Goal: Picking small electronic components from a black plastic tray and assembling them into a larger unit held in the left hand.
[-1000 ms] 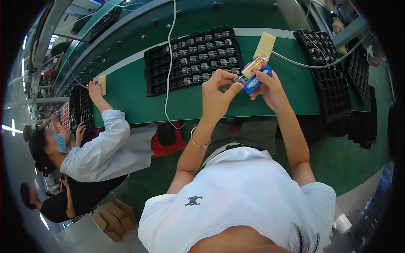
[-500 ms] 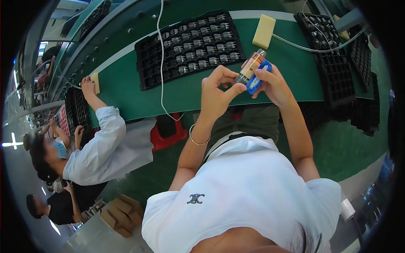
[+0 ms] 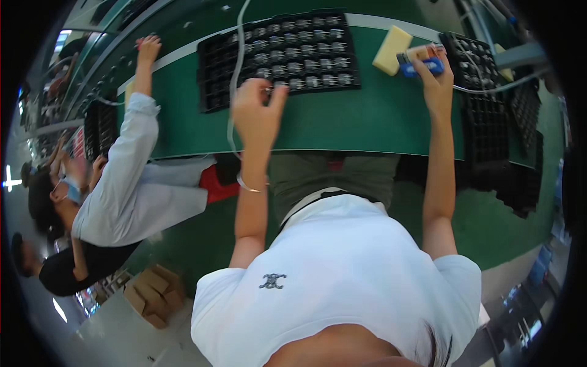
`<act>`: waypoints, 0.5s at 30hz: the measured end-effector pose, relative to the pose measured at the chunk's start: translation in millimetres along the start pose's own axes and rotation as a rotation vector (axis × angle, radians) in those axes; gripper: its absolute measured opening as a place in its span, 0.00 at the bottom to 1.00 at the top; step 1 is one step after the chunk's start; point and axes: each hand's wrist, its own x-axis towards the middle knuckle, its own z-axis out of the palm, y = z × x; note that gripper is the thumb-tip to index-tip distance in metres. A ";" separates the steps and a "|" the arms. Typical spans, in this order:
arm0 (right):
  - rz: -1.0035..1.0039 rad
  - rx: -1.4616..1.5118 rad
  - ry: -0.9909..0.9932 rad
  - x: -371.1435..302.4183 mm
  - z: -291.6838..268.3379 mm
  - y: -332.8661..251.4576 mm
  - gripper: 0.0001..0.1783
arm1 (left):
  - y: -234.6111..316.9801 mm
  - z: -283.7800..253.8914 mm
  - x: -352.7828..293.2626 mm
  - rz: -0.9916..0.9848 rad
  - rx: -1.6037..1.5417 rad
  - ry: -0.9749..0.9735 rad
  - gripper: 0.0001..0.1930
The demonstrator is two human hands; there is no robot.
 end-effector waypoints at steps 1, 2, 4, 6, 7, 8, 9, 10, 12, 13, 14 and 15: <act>-0.062 -0.109 0.045 13.6 -9.7 7.2 0.22 | -10.6 -4.1 6.3 0.012 0.193 0.019 0.13; -0.072 -0.131 0.062 22.5 -14.3 11.0 0.22 | -22.8 -4.3 10.9 0.011 0.293 0.003 0.15; -0.201 -0.366 -0.008 33.0 -11.8 16.2 0.23 | -34.0 -0.2 14.5 -0.071 0.317 -0.116 0.15; -0.218 -0.416 -0.050 33.5 2.1 13.1 0.23 | -35.5 -0.8 16.2 -0.052 0.329 -0.112 0.15; -0.224 -0.522 -0.062 33.6 8.7 12.6 0.24 | -36.0 -0.1 17.3 -0.033 0.349 -0.110 0.15; -0.230 -0.627 -0.079 34.8 12.8 11.4 0.25 | -34.5 1.0 18.2 -0.041 0.349 -0.110 0.15; -0.226 -0.553 -0.049 35.5 15.1 16.8 0.25 | -32.6 2.3 20.1 -0.079 0.359 -0.115 0.15; -0.223 -0.551 -0.059 34.0 16.1 21.9 0.25 | -31.6 3.2 21.0 -0.118 0.371 -0.119 0.15; -0.208 -0.551 0.005 35.8 5.2 29.7 0.24 | -24.1 16.0 25.1 -0.090 0.347 -0.089 0.14; -0.225 -0.539 0.026 33.5 4.8 34.4 0.22 | -21.5 19.2 27.0 -0.115 0.333 -0.116 0.14; -0.226 -0.544 0.024 33.0 5.5 38.1 0.22 | -21.6 20.7 27.5 -0.137 0.320 -0.148 0.13; -0.256 -0.530 0.036 33.4 5.2 40.9 0.22 | -21.7 22.5 29.8 -0.131 0.283 -0.110 0.13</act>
